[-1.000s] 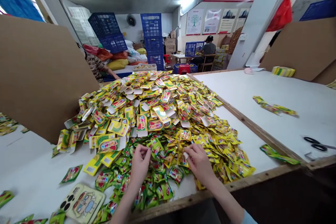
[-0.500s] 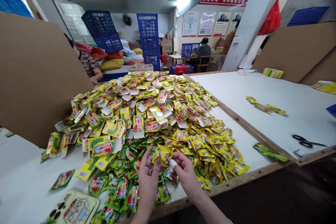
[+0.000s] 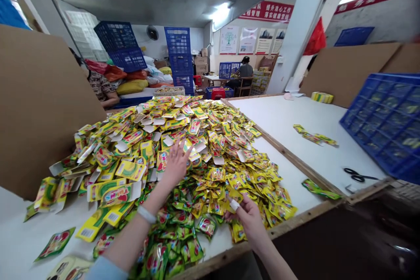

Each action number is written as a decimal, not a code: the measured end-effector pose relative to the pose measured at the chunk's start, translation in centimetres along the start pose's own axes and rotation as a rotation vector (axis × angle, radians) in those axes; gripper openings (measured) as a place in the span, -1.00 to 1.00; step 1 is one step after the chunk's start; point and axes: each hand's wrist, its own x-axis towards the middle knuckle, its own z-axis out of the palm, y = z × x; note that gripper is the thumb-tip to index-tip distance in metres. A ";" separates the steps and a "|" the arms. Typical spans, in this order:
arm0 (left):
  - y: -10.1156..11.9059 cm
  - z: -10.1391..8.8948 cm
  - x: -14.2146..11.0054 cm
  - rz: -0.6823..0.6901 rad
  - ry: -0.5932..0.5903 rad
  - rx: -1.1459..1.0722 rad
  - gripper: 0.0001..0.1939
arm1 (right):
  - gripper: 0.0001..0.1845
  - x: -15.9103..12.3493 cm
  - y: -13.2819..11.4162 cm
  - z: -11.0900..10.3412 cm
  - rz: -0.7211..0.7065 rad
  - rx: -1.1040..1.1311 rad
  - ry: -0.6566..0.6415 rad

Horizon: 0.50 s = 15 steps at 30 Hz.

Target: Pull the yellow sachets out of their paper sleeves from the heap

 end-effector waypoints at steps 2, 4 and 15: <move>-1.2 -0.8 2.7 0.042 -0.049 0.007 -0.65 | -0.61 -0.3 0.0 -0.3 -0.006 -0.009 0.000; -1.8 -1.1 4.0 0.055 -0.086 -0.009 -0.73 | -0.58 -0.7 0.1 -0.4 -0.004 -0.015 -0.002; 2.1 -0.4 -2.9 -0.445 0.020 -0.471 -0.66 | -0.58 -1.5 -0.9 -0.7 0.011 -0.023 0.037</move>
